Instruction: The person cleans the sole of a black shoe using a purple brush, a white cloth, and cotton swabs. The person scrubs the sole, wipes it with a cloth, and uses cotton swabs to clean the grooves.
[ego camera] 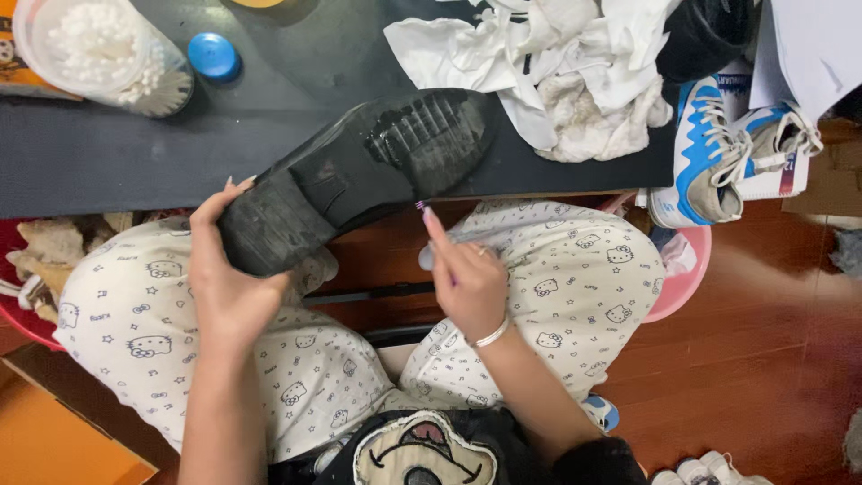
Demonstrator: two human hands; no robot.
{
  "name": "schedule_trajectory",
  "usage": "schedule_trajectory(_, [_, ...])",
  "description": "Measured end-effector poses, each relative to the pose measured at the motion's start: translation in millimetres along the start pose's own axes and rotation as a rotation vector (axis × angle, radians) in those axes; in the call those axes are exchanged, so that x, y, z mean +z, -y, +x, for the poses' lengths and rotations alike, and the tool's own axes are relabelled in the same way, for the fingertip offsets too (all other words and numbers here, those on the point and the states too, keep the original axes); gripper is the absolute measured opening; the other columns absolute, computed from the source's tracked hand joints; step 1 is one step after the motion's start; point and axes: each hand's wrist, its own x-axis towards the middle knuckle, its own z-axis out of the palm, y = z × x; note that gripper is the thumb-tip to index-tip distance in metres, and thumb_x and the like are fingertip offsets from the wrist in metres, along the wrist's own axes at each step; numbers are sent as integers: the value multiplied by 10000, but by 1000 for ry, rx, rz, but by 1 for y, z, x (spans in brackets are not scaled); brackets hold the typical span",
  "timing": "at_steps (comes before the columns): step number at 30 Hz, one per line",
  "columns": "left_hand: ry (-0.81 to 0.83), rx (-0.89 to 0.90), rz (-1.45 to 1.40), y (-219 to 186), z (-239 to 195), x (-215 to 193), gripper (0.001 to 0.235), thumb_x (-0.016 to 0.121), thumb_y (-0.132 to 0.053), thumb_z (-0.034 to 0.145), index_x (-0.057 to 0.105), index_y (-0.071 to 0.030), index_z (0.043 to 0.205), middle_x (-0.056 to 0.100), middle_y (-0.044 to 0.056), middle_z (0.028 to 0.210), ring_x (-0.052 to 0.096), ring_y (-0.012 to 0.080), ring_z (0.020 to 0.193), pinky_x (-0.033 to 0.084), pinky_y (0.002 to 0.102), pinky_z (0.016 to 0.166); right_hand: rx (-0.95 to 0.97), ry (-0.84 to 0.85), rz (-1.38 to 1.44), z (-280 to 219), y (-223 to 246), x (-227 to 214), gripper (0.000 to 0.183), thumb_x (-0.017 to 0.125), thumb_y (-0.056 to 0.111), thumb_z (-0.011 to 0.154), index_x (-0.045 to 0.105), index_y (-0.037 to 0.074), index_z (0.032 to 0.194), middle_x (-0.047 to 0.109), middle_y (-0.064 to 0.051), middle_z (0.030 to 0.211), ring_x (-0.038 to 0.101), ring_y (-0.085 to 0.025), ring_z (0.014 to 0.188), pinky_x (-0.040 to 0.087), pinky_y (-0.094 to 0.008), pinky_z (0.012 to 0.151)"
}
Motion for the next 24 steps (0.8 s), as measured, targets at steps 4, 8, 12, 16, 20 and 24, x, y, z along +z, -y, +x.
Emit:
schedule_trajectory(4, [9,23,35,2,3,-9,797,830,81,708,478,-47,1412,576,208,1480,546,336,1446,423,400,1217,330,-1,-9,4,-24,1,399,604,31,1027,638,103,1419,477,38,524,422,-62,467,313,-267,461])
schedule_trajectory(8, [5,89,156,5,18,-37,792,868,88,681,464,-7,1355,602,221,1374,556,357,1370,431,419,1163,146,76,-73,-8,-10,1,388,637,48,1017,646,103,1401,482,33,528,408,-78,482,308,-278,463])
schedule_trajectory(12, [85,61,190,9,31,-53,783,905,33,728,480,-21,1383,640,184,1327,646,301,1292,509,379,1101,368,8,84,12,-31,1,397,598,34,1046,623,66,1441,500,20,568,407,-66,492,311,-268,482])
schedule_trajectory(16, [107,66,234,3,43,-55,756,910,45,707,497,-14,1338,679,184,1279,680,300,1217,534,370,1013,181,19,174,0,-3,17,383,639,44,1047,610,110,1424,634,-8,752,502,-43,568,383,-235,517])
schedule_trajectory(20, [45,152,240,-4,43,-50,739,815,154,656,504,-2,1307,678,210,1249,680,324,1180,534,392,999,259,-42,136,7,-10,25,413,606,23,1074,589,101,1480,608,-41,786,524,-51,616,424,-229,565])
schedule_trajectory(24, [64,61,209,-4,37,-50,690,804,131,707,495,-14,1308,675,183,1292,684,304,1219,542,364,1003,288,-5,126,-8,7,32,401,610,52,1051,581,83,1449,561,49,582,489,-33,511,392,-224,486])
